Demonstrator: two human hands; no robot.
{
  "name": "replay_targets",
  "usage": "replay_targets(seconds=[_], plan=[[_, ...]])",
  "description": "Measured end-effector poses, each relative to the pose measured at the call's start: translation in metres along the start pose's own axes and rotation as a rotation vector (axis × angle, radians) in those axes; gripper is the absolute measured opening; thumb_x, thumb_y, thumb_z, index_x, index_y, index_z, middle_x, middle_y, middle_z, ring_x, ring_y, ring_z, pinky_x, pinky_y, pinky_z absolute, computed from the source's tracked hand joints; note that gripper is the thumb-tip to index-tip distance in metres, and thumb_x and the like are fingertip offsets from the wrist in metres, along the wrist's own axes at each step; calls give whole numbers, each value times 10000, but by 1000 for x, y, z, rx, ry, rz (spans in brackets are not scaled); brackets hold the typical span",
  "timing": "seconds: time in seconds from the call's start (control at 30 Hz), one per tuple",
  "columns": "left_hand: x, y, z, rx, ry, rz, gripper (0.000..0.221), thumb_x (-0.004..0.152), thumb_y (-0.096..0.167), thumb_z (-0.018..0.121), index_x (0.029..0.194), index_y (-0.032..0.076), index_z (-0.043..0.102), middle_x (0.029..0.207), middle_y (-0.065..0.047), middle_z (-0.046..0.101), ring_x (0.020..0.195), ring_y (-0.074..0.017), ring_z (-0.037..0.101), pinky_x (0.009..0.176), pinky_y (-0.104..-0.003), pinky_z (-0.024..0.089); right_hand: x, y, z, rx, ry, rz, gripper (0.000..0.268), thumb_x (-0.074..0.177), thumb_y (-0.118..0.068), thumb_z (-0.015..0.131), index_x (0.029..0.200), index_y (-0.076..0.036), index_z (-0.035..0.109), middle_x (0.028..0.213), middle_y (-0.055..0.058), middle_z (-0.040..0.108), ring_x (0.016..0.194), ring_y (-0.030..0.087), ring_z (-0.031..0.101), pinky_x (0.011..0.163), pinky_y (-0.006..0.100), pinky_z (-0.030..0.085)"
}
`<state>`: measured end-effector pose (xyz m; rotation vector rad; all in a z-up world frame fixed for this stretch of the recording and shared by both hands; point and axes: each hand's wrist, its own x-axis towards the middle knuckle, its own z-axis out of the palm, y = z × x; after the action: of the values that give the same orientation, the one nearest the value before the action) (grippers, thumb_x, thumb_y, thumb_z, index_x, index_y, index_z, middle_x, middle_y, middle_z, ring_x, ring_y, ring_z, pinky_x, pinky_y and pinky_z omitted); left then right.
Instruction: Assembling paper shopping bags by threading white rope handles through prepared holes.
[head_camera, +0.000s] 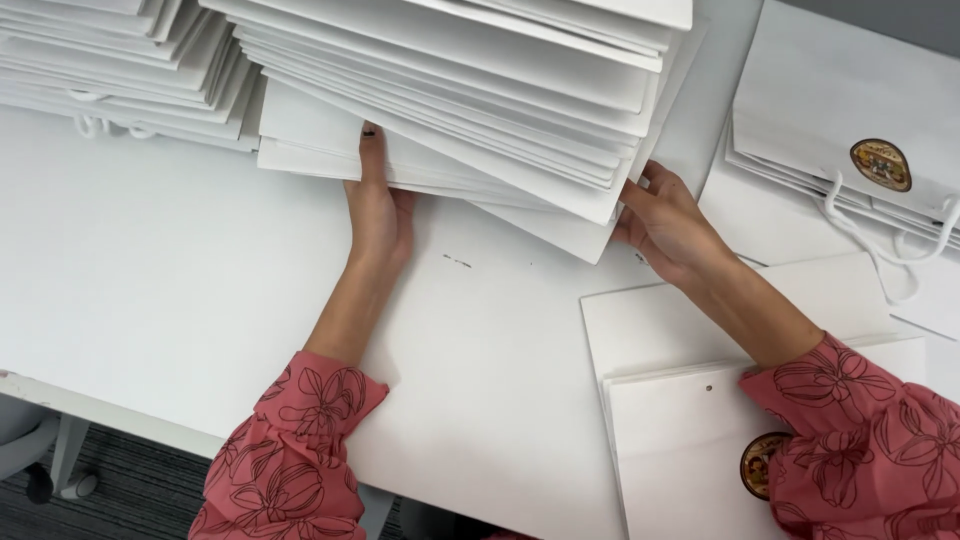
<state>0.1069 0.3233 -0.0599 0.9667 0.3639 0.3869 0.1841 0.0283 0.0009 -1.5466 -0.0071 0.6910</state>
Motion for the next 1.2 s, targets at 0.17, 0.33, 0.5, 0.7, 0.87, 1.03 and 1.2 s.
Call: replay_targets(seconds=[0.17, 0.33, 0.5, 0.7, 0.87, 1.03, 1.2], plan=[[-29, 5, -19, 7, -58, -9, 748, 1009, 454, 537, 1544, 2, 274, 1476, -192, 447, 1393, -308, 493, 1157, -446, 492, -29, 8, 10, -5, -61, 18, 644, 990, -182, 550, 1476, 99, 235, 1404, 239, 551, 1260, 286, 650, 1011, 421, 531], [-83, 31, -52, 79, -76, -29, 734, 1015, 443, 528, 1531, 13, 231, 1465, -198, 468, 1378, -298, 538, 1137, -433, 501, -85, 32, 48, 75, -141, 57, 685, 980, -196, 551, 1489, 76, 181, 1439, 265, 506, 1310, 335, 609, 1038, 455, 501], [-121, 60, -95, 187, -96, -3, 706, 1016, 420, 508, 1521, -1, 249, 1445, -205, 495, 1323, -293, 586, 1083, -440, 521, -156, 54, 113, 168, -183, 76, 720, 960, -229, 564, 1494, 25, 154, 1462, 233, 462, 1330, 341, 568, 1019, 494, 509], [-142, 82, -144, 361, -80, 62, 714, 1069, 482, 362, 1562, -33, 329, 1489, -243, 584, 1376, -277, 637, 1090, -356, 533, -214, 115, 176, 167, -283, 184, 786, 931, -291, 605, 1516, -55, 137, 1416, 171, 529, 1315, 295, 572, 1052, 457, 534], [-172, 95, -143, 566, 23, 198, 746, 1030, 527, 349, 1561, 2, 364, 1520, -230, 555, 1402, -281, 597, 1066, -326, 529, -220, 124, 188, 86, -630, 267, 627, 1008, -314, 569, 1490, 18, 341, 1405, 196, 600, 1269, 256, 640, 1049, 389, 540], [-235, 75, -153, 542, 114, 219, 842, 1030, 618, 321, 1597, 3, 220, 1602, -259, 374, 1475, -319, 465, 1174, -373, 465, -226, 66, 87, -255, -861, 4, 367, 1035, -265, 509, 1302, -31, 606, 1120, 141, 766, 930, 205, 763, 838, 363, 618], [-308, 33, -140, 575, 119, 413, 951, 1076, 658, 266, 1660, -19, -57, 1743, -267, 107, 1641, -375, 199, 1336, -487, 259, -138, -19, -11, -161, -226, -562, 223, 1197, -224, 536, 1165, -18, 615, 1097, 117, 706, 963, 210, 696, 839, 351, 568]])
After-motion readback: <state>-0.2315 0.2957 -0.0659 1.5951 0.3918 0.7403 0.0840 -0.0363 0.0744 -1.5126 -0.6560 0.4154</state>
